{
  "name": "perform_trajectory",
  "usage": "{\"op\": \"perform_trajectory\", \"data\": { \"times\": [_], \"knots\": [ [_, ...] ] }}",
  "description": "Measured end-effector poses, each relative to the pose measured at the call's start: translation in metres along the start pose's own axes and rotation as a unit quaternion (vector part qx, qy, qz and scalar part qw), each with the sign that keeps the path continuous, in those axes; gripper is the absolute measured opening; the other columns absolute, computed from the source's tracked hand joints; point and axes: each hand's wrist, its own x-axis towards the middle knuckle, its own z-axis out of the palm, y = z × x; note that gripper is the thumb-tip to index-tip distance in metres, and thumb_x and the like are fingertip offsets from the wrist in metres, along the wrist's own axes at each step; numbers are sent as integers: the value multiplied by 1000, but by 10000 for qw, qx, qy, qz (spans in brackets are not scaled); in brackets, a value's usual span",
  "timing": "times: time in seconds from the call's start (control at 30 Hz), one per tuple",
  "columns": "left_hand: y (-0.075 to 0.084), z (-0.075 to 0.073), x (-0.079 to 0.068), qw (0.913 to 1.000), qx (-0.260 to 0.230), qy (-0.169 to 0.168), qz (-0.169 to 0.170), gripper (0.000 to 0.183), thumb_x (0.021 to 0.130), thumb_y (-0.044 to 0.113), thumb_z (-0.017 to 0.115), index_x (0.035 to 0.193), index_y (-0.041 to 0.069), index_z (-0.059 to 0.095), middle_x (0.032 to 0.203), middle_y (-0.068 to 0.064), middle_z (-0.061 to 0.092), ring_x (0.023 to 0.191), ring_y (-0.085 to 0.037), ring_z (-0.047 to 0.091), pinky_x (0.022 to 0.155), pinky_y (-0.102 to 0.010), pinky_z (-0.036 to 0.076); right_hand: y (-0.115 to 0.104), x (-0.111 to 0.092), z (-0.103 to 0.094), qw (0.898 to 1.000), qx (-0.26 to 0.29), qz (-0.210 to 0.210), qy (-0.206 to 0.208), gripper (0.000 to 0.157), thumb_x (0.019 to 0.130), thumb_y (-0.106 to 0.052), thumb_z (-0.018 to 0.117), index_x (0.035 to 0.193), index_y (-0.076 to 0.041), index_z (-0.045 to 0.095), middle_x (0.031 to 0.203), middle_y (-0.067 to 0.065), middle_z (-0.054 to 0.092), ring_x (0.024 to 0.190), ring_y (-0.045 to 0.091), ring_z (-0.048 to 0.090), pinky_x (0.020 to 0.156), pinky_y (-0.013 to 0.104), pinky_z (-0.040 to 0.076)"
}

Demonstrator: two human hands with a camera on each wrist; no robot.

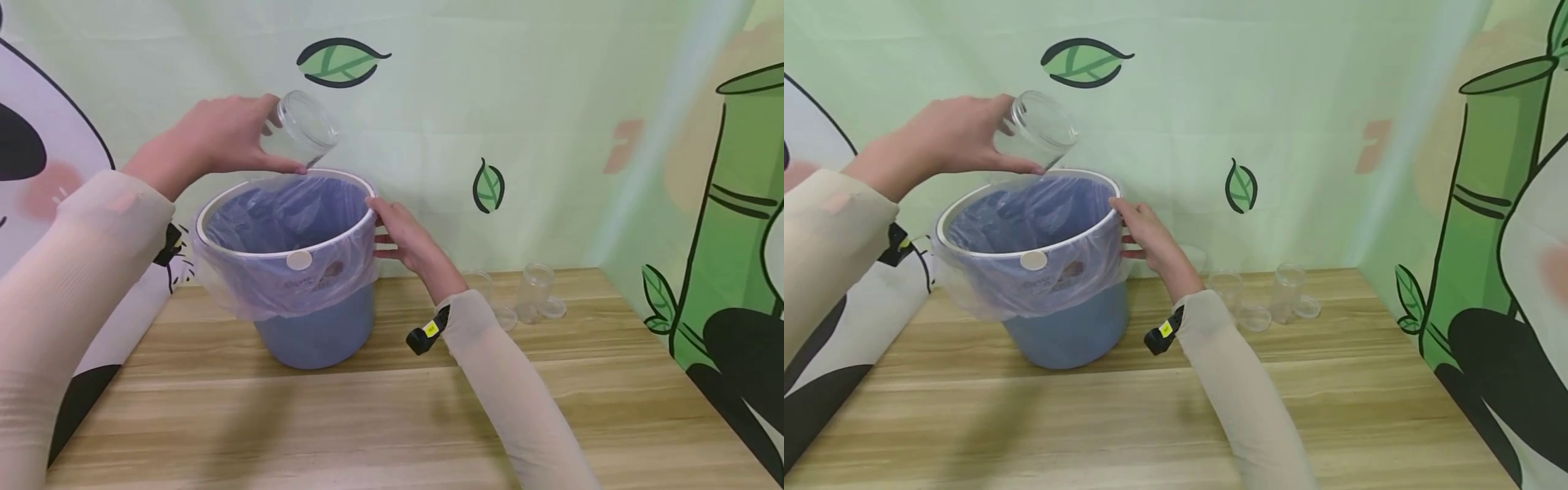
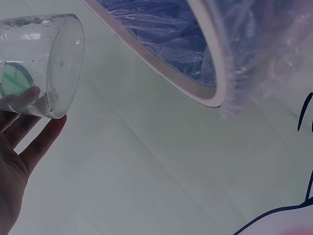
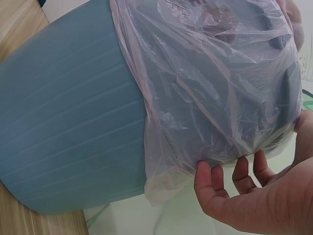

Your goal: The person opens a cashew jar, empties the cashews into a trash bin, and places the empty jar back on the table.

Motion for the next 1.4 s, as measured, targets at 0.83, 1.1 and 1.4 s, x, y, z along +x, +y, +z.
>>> {"op": "perform_trajectory", "data": {
  "times": [0.83, 1.1, 1.4],
  "knots": [
    [-6, 7, -17, 9986, -354, 395, -88, 98, 77, 78, 68, 133, 0, 48, 122, -24, 66, 108, -44, 63, 85, -59, 51, 1, -3, -4, 10000, 67, -29, 51, 43, 100, -51, 54, 120, -14, 47, 129, 15, 53, 104, 29, 61, 87, 43, 57],
    [-4, 7, -19, 9983, -394, 428, -78, 95, 78, 77, 69, 131, 0, 49, 121, -24, 67, 107, -45, 64, 84, -59, 51, -1, -6, -6, 9999, 65, -5, 107, 40, 100, -50, 54, 117, -15, 47, 122, 10, 54, 101, 26, 60, 84, 42, 57],
    [8, 9, -20, 9972, -541, 507, 26, 93, 77, 77, 69, 129, 3, 50, 120, -21, 67, 107, -43, 63, 86, -58, 50, 0, -4, -7, 9999, 33, -10, 94, 41, 100, -51, 54, 119, -15, 47, 123, 11, 54, 104, 28, 61, 86, 43, 57]
  ]
}}
